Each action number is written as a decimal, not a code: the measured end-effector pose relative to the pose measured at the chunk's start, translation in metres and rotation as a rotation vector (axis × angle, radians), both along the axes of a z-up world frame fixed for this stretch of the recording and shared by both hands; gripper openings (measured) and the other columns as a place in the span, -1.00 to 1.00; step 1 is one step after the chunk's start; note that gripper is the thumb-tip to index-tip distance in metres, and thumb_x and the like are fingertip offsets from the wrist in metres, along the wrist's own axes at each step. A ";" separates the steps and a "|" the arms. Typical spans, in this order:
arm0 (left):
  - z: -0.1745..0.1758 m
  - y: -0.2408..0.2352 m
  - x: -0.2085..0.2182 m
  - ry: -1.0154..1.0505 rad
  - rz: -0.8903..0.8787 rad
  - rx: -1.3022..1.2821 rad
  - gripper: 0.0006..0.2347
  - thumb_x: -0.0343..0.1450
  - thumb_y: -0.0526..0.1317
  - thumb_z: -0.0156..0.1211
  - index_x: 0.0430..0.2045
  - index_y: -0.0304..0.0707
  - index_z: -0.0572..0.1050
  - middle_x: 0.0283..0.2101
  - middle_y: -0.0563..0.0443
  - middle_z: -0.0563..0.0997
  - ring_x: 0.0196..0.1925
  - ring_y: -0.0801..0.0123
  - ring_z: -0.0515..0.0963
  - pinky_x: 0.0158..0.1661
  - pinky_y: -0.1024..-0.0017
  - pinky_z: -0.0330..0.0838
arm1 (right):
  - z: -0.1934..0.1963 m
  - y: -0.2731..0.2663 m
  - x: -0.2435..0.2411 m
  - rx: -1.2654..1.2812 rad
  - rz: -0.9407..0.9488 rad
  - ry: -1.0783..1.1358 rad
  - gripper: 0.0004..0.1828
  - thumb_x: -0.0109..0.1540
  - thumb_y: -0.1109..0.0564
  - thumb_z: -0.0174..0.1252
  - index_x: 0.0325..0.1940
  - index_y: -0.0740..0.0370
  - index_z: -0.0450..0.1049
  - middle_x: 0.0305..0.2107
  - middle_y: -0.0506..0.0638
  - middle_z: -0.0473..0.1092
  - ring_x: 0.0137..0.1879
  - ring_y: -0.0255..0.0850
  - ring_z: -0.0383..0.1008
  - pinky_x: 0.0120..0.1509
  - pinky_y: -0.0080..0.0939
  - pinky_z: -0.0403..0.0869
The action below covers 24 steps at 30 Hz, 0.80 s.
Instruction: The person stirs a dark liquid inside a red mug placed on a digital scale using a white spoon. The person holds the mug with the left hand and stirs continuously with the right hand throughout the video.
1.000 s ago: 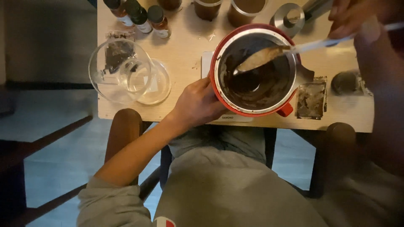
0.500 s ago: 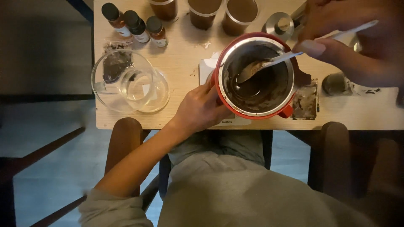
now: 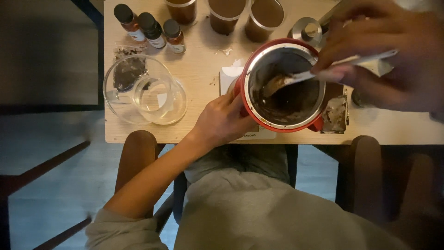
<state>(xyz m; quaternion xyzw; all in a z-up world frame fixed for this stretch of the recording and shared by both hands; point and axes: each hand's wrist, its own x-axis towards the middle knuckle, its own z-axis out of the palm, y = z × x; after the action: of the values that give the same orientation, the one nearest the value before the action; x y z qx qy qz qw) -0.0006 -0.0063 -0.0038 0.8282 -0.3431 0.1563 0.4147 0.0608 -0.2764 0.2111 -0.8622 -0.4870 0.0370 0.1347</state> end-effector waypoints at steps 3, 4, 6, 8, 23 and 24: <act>0.007 0.004 0.005 -0.214 -0.045 0.084 -0.80 0.36 -0.30 0.43 -0.29 -0.20 0.47 0.13 -0.36 0.43 0.04 -0.06 0.58 -0.36 0.12 0.60 | 0.014 0.012 -0.009 0.029 -0.037 0.050 -0.75 0.31 0.10 0.07 -0.05 0.22 0.59 -0.17 0.05 0.55 0.09 0.16 0.45 0.30 0.18 0.41; 0.003 0.004 0.004 -0.215 -0.047 0.085 -0.80 0.36 -0.30 0.43 -0.29 -0.20 0.47 0.13 -0.36 0.43 0.04 -0.06 0.58 -0.36 0.12 0.60 | 0.015 0.010 -0.008 0.030 -0.039 0.050 -0.75 0.31 0.10 0.07 -0.05 0.22 0.59 -0.17 0.05 0.55 0.09 0.16 0.45 0.30 0.18 0.41; -0.004 0.004 0.002 -0.013 -0.069 0.016 -0.52 0.42 -0.08 0.50 0.07 -0.38 0.40 0.34 -0.45 0.30 -0.03 -0.12 0.67 -0.24 0.09 0.58 | 0.016 0.004 -0.006 0.137 0.022 0.077 -0.63 0.30 0.08 -0.08 -0.04 0.33 0.55 -0.16 0.21 0.51 0.03 0.10 0.51 0.20 0.09 0.39; 0.003 0.002 0.001 -0.029 -0.057 0.014 -0.66 0.40 -0.17 0.45 -0.13 -0.32 0.41 0.05 -0.32 0.38 -0.24 -0.02 0.55 -0.40 0.10 0.49 | -0.006 -0.014 0.007 0.102 0.011 0.093 -0.51 0.28 -0.07 -0.15 -0.10 0.32 0.57 -0.25 0.20 0.51 -0.12 0.05 0.51 0.05 0.04 0.41; -0.001 0.002 0.000 0.013 -0.024 -0.019 -0.69 0.36 -0.15 0.49 -0.25 -0.33 0.47 -0.34 -0.19 0.52 -0.45 0.04 0.51 -0.46 0.13 0.46 | 0.017 0.018 -0.017 0.139 0.009 0.008 -0.73 0.31 0.07 0.10 -0.07 0.27 0.61 -0.17 0.12 0.55 0.08 0.19 0.50 0.17 0.11 0.46; 0.002 0.002 0.001 -0.032 -0.031 -0.032 -0.76 0.37 -0.21 0.48 -0.37 -0.31 0.46 -0.35 -0.18 0.49 -0.47 0.11 0.47 -0.48 0.18 0.45 | 0.019 0.016 -0.016 0.146 0.045 0.010 -0.68 0.30 0.08 0.06 -0.05 0.32 0.61 -0.15 0.22 0.54 0.05 0.21 0.53 0.15 0.15 0.47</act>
<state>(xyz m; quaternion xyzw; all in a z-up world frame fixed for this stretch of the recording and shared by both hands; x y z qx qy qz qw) 0.0001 -0.0046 -0.0016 0.8133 -0.3600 0.1684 0.4249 0.0450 -0.2604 0.2300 -0.8388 -0.5068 0.0086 0.1987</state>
